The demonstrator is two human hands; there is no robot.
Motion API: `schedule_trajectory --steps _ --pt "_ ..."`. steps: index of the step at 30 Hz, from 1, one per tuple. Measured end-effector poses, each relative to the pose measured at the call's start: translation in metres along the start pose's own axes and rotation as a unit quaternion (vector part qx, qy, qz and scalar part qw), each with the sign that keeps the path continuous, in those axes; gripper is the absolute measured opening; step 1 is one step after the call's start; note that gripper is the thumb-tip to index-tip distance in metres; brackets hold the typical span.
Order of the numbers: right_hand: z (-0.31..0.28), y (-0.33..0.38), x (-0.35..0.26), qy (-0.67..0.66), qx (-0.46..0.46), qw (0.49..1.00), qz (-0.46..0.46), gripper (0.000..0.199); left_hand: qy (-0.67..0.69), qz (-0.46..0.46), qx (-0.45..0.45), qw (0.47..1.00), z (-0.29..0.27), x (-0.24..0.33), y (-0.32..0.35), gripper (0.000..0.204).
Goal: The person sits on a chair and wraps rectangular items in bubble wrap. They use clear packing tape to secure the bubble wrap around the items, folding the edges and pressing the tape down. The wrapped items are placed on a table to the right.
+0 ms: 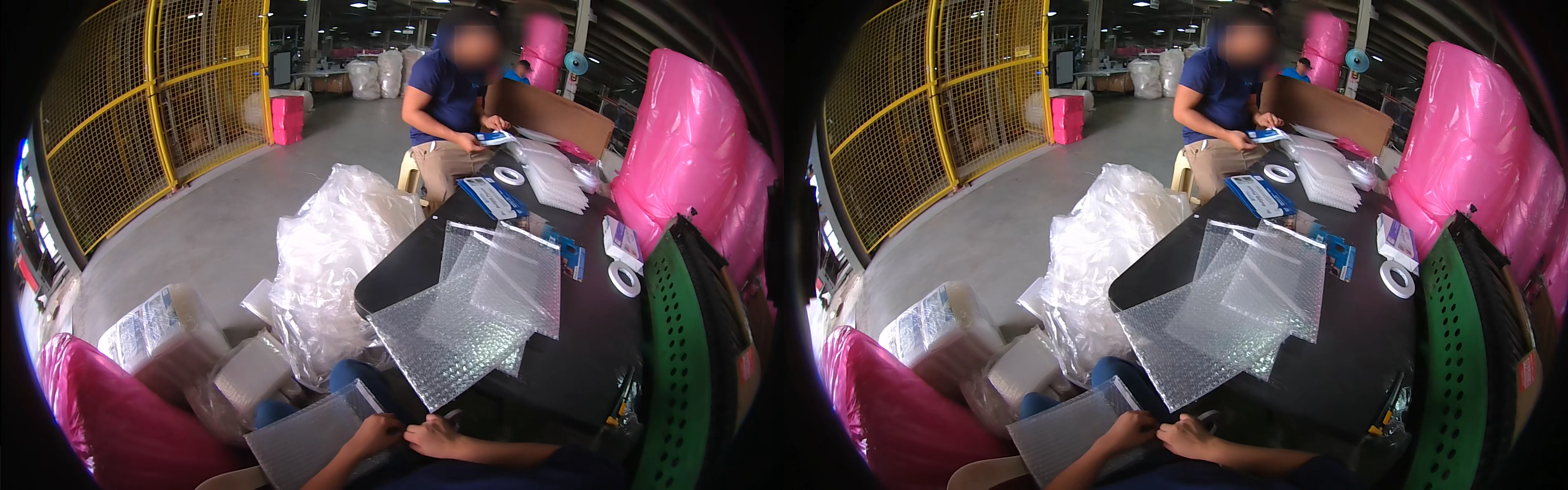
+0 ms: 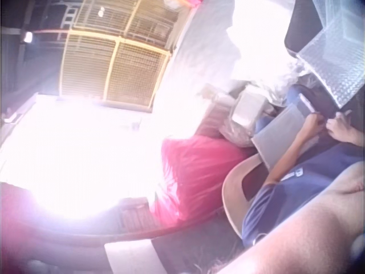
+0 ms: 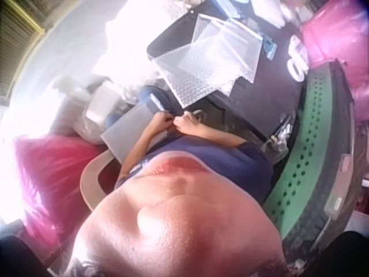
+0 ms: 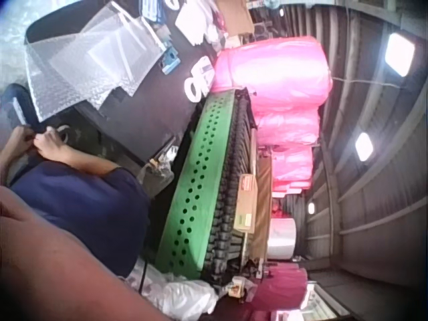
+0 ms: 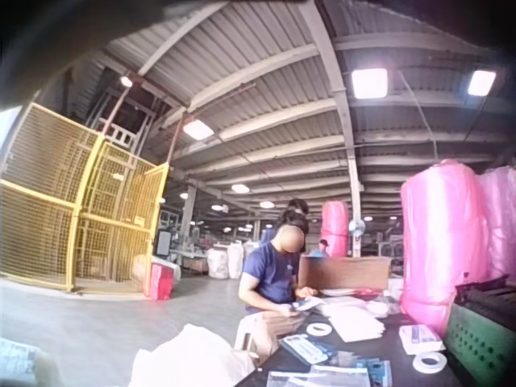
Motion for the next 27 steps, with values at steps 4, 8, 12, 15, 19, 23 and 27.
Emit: schedule_trajectory --steps 4,8,12,15,19,23,27 --pt "-0.004 0.008 0.005 -0.013 0.021 0.999 -0.022 0.013 0.044 0.005 0.006 0.999 -0.002 0.005 0.000 0.015" --pt "-0.014 0.028 0.014 -0.040 0.058 0.997 -0.035 0.012 0.040 0.038 0.038 0.998 -0.005 0.015 0.012 0.013" --pt "-0.021 0.047 0.025 -0.094 0.095 0.991 0.020 0.012 -0.046 0.098 0.007 0.994 0.015 0.012 0.035 0.019" --pt "-0.030 0.052 0.026 -0.063 0.105 0.989 0.078 0.010 -0.201 -0.011 -0.055 0.978 0.011 0.054 0.050 0.031" --pt "-0.029 0.043 0.018 -0.058 0.119 0.989 0.063 0.010 -0.054 0.011 -0.035 0.998 -0.017 0.033 0.063 0.059" --pt "-0.023 0.037 0.020 -0.085 0.084 0.991 0.058 0.008 -0.187 -0.254 0.172 0.933 -0.088 -0.010 0.094 0.103" --pt "-0.033 0.018 0.016 -0.118 -0.028 0.992 0.033 0.032 -0.224 -0.275 0.160 0.921 -0.103 -0.012 0.101 0.097"
Point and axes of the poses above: each hand's wrist, its own y-axis away from the middle knuckle, its own z-axis out of the palm, x = y × z, the point moved 5 cm from there along -y, towards the middle knuckle, and after that the axes turned 5 degrees about -x, right-handed, at the moved point
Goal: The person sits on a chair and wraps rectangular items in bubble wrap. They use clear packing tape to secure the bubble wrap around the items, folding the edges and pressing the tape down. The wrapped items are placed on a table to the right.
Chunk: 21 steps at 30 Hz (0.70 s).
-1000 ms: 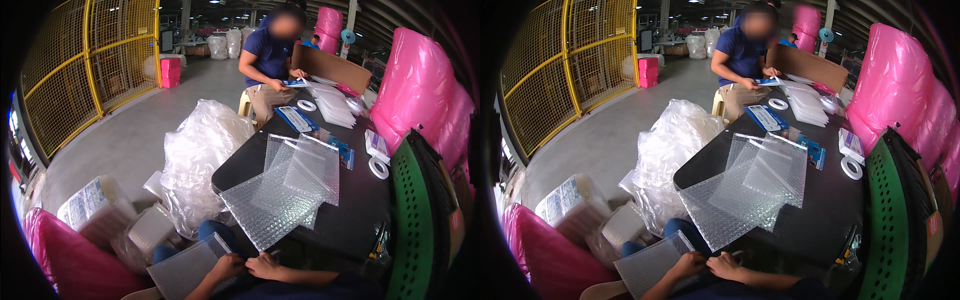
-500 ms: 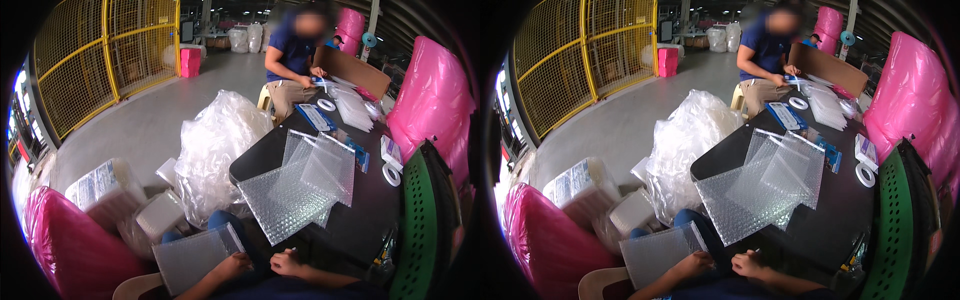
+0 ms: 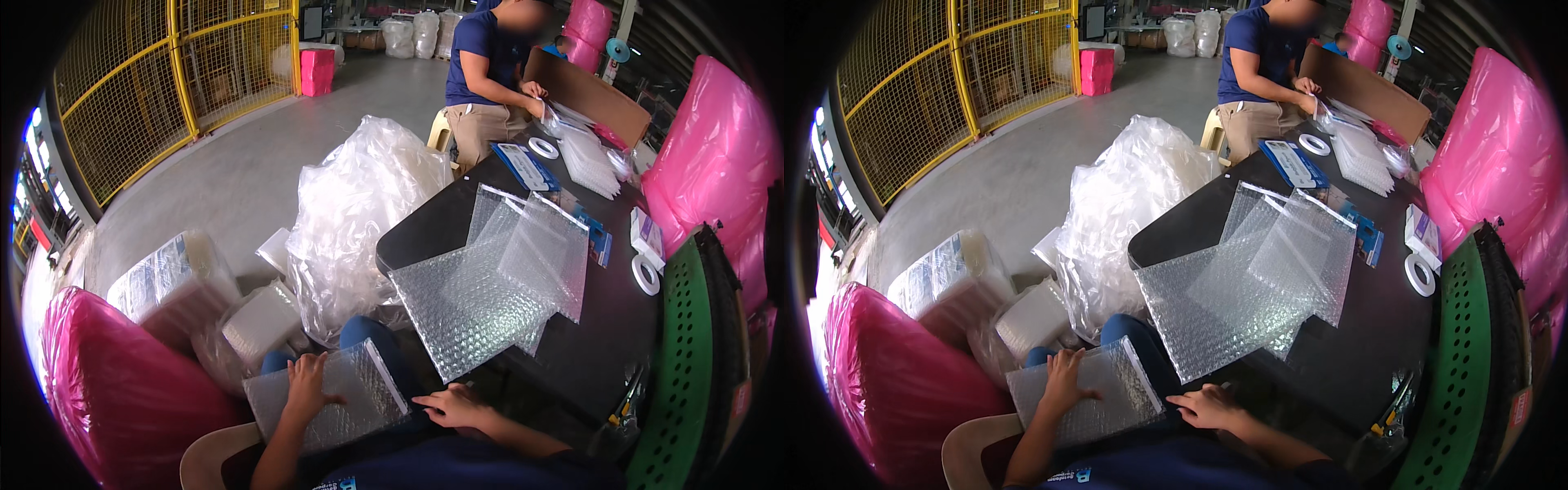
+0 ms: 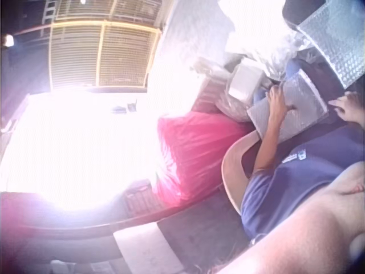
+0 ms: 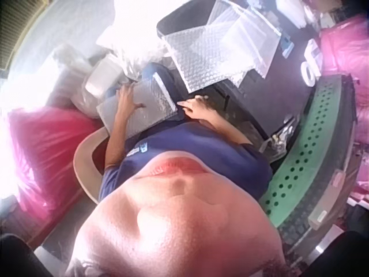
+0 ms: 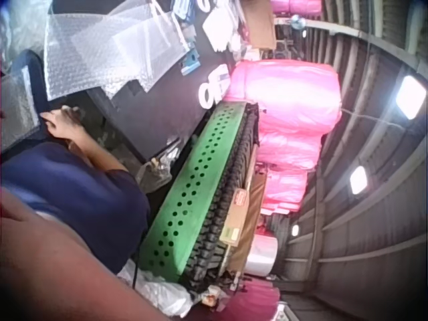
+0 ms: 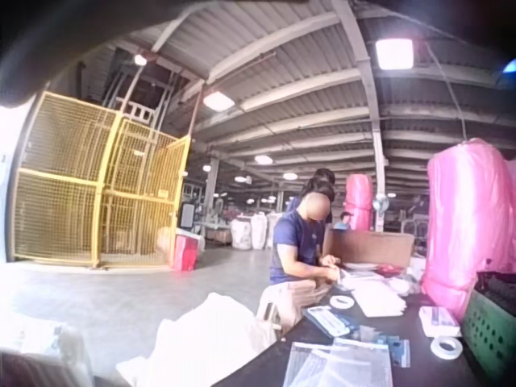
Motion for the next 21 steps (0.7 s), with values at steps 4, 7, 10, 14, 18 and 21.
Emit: schedule_trajectory --steps 4,7,10,14,18,21 --pt "0.018 -0.020 0.003 -0.001 -0.150 0.989 -0.011 0.049 0.139 -0.047 -0.136 0.980 -0.063 -0.021 0.001 0.068" --pt "0.028 -0.020 0.007 0.040 -0.160 0.986 -0.016 0.054 0.213 0.074 -0.133 0.965 -0.160 0.002 0.016 0.049" --pt "0.033 -0.012 0.021 0.033 -0.189 0.981 0.025 0.051 0.372 0.047 -0.064 0.925 -0.226 0.045 -0.007 0.037" --pt "0.030 -0.028 0.002 0.026 -0.150 0.988 -0.019 0.049 0.173 0.252 0.025 0.952 -0.274 0.126 -0.096 0.015" --pt "0.018 -0.020 -0.006 0.031 -0.127 0.991 0.014 0.047 0.054 0.269 0.131 0.953 -0.271 0.211 -0.144 0.045" --pt "0.016 -0.011 -0.004 0.046 -0.111 0.992 0.027 0.050 0.097 0.245 0.076 0.962 -0.254 0.184 -0.180 0.044"
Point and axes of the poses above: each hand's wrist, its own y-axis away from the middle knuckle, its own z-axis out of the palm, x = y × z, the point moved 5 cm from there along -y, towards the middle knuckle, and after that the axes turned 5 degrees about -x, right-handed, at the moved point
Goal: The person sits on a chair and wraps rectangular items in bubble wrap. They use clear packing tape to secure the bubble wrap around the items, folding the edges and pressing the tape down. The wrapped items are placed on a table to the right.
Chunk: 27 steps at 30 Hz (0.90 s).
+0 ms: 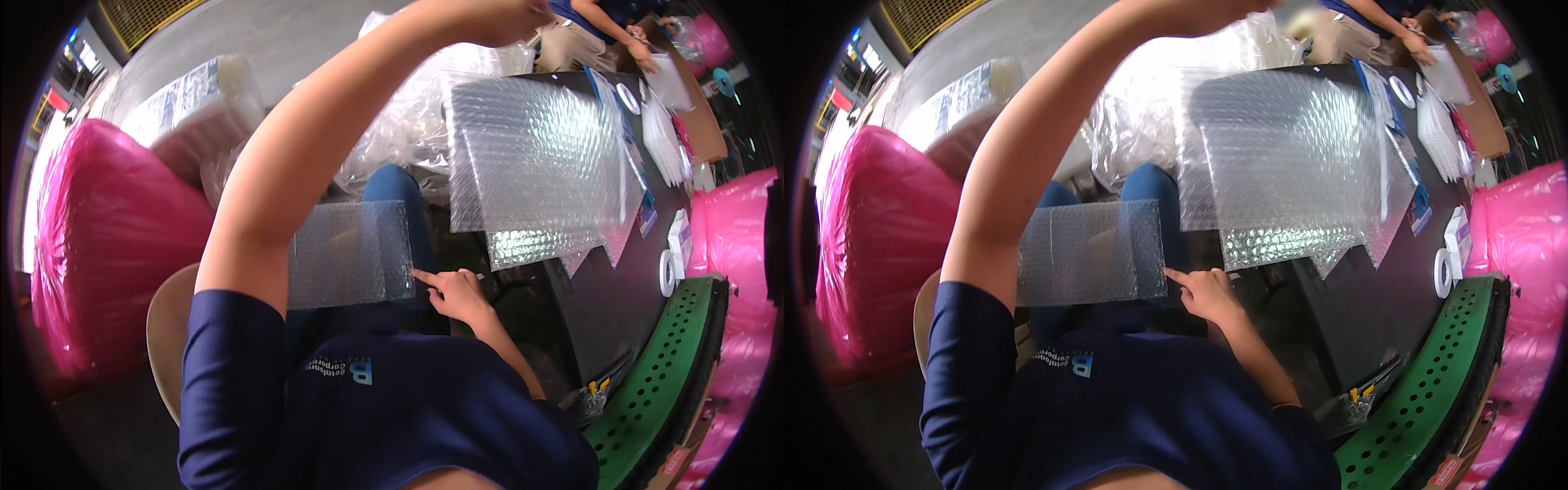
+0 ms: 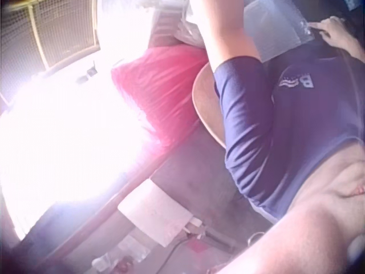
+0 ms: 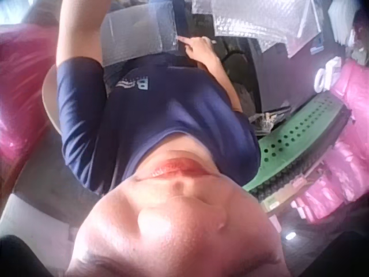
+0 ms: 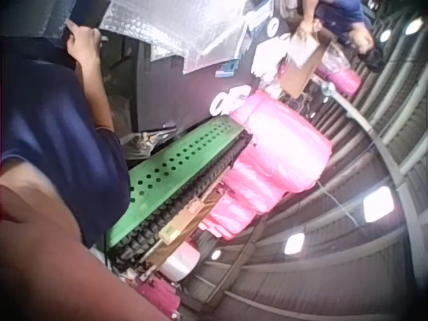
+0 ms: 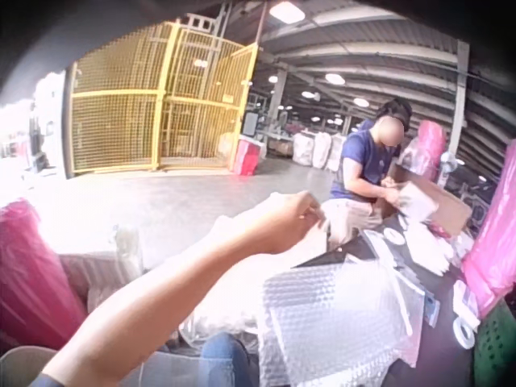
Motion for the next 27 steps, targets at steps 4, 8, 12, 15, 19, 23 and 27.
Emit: schedule_trajectory --steps 4,8,12,15,19,23,27 --pt "0.000 0.006 0.007 -0.031 -0.025 0.998 0.052 0.053 -0.102 -0.101 0.063 0.988 0.064 -0.126 0.092 0.018" --pt "-0.007 -0.008 0.001 -0.069 -0.026 0.997 0.027 0.049 -0.013 -0.317 -0.279 0.906 0.170 -0.167 0.259 0.070" --pt "-0.029 -0.005 0.013 -0.096 0.104 0.989 0.030 0.037 -0.014 -0.288 -0.135 0.948 0.119 -0.085 0.266 0.053" --pt "-0.037 0.012 0.037 -0.184 0.229 0.948 0.122 0.026 -0.101 -0.237 -0.002 0.966 0.066 0.009 0.262 0.026" --pt "-0.053 0.018 0.024 -0.090 0.307 0.940 0.122 0.024 0.013 -0.231 -0.113 0.966 0.142 0.027 0.296 0.026" --pt "-0.068 0.019 -0.004 -0.058 0.266 0.949 0.160 0.028 0.186 -0.229 -0.198 0.935 0.234 -0.025 0.325 0.043" --pt "-0.059 0.016 -0.023 0.013 0.315 0.943 0.106 0.034 0.460 -0.400 -0.123 0.783 0.221 -0.030 0.276 0.049"
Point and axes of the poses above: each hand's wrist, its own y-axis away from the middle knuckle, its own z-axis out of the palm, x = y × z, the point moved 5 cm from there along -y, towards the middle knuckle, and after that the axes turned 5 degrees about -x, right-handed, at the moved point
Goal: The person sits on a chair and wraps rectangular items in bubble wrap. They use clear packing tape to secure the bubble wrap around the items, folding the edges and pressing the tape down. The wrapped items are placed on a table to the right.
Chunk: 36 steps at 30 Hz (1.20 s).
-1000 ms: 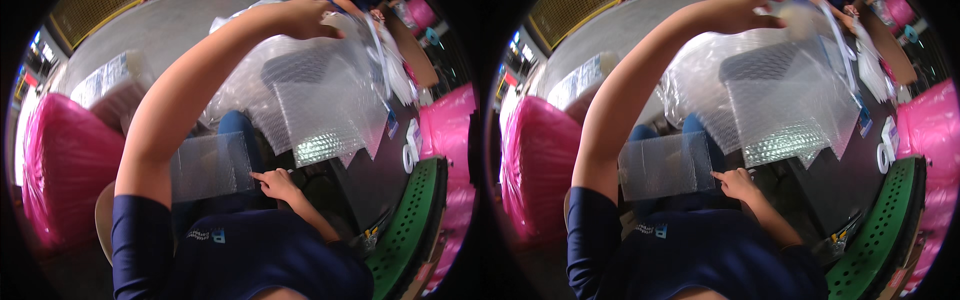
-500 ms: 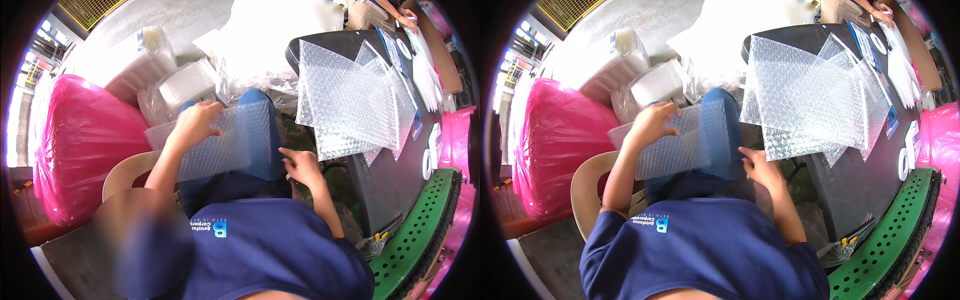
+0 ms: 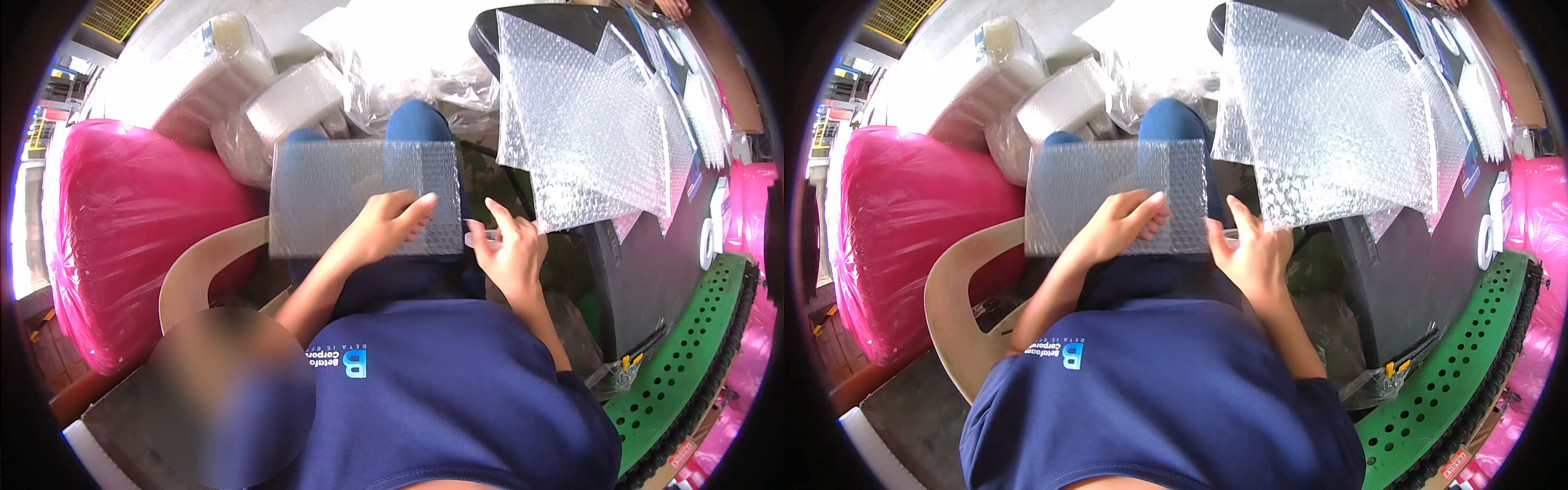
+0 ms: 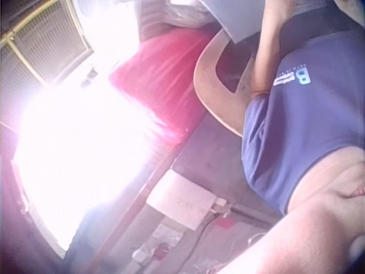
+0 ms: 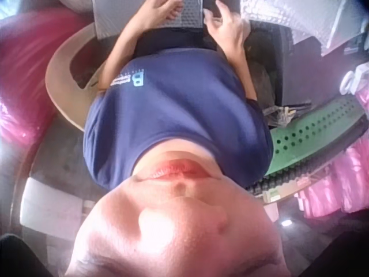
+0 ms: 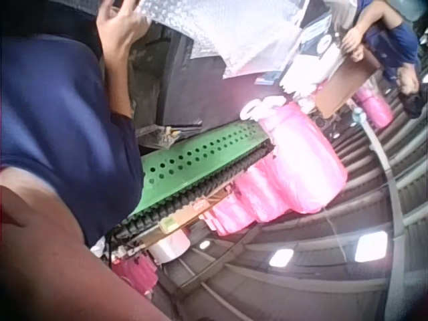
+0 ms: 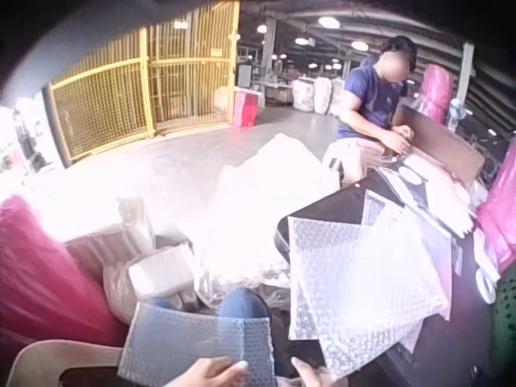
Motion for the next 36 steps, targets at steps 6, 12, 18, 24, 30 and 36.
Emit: schedule_trajectory --steps 6,12,18,24,30,36 --pt "0.003 -0.004 -0.016 0.026 -0.023 0.999 -0.035 0.036 0.119 -0.102 -0.215 0.964 0.037 -0.005 -0.028 0.036" --pt "0.007 -0.001 -0.018 0.059 -0.041 0.995 -0.072 0.035 0.172 -0.178 -0.292 0.924 0.030 -0.018 -0.032 0.046" --pt "0.004 -0.004 -0.021 0.047 -0.007 0.996 -0.081 0.034 -0.534 0.189 0.138 0.812 -0.067 0.024 -0.060 0.084" --pt "-0.001 -0.008 -0.009 0.053 0.007 0.997 -0.061 0.029 -0.565 -0.065 0.106 0.816 -0.099 -0.023 -0.080 0.112" --pt "0.001 -0.010 0.004 0.052 0.017 0.997 -0.053 0.032 -0.640 0.070 0.242 0.726 -0.042 -0.005 -0.040 0.081" --pt "0.003 -0.014 -0.009 0.036 -0.018 0.997 -0.067 0.032 0.176 -0.157 -0.198 0.951 0.032 0.003 -0.031 0.036"
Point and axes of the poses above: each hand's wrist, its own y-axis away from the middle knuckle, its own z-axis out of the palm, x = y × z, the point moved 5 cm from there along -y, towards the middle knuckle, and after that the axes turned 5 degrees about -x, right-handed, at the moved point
